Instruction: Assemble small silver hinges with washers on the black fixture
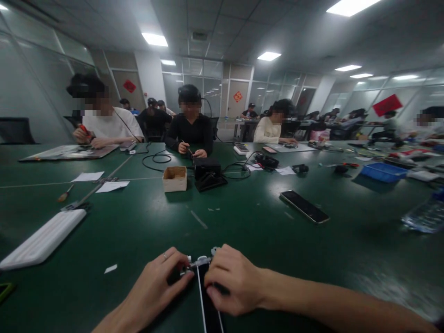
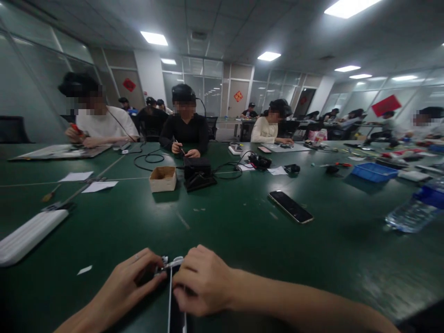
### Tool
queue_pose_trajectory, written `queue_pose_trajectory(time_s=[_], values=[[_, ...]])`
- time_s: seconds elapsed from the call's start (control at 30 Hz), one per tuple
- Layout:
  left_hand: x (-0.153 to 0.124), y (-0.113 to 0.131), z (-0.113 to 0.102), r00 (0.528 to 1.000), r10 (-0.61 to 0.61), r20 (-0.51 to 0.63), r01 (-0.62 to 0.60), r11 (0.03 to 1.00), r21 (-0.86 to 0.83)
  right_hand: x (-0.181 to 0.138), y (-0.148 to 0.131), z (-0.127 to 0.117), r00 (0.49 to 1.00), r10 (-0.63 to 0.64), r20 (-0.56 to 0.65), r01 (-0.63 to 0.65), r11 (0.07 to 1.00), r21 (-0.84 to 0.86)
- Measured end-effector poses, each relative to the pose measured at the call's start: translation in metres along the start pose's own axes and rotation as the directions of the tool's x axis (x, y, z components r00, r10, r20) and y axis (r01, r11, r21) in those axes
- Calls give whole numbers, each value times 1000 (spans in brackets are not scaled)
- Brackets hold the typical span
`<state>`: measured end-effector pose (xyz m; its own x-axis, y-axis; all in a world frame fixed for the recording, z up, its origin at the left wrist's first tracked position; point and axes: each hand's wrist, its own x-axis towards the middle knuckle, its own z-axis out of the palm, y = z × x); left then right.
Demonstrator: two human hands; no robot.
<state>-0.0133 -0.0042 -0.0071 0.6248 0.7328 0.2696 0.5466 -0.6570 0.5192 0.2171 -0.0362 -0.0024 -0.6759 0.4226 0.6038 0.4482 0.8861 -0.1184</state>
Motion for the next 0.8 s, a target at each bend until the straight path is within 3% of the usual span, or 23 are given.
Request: queue_pose_trajectory(time_s=[0.13,0.23,0.33,0.57,0.7,0.8], values=[[2,3,-3,999,27,-28,-26,1000,6,8,-26,-5,955,-115,275,126,992,-23],[3,7,-3,998,34,-52,-34,999,7,12,-31,-13,904,-93,417,141,986,-86],[4,10,-3,998,31,-57,-31,1000,-1,13,-29,-21,874,-22,485,80,992,-100],[3,11,-4,999,-11,-33,12,1000,19,12,-5,-32,822,322,470,-337,940,-56],[2,10,-3,999,-35,15,35,999,29,12,29,-35,756,488,436,-519,853,-54],[1,8,-3,997,-49,55,47,998,36,1,65,-35,749,584,313,-600,798,-54]])
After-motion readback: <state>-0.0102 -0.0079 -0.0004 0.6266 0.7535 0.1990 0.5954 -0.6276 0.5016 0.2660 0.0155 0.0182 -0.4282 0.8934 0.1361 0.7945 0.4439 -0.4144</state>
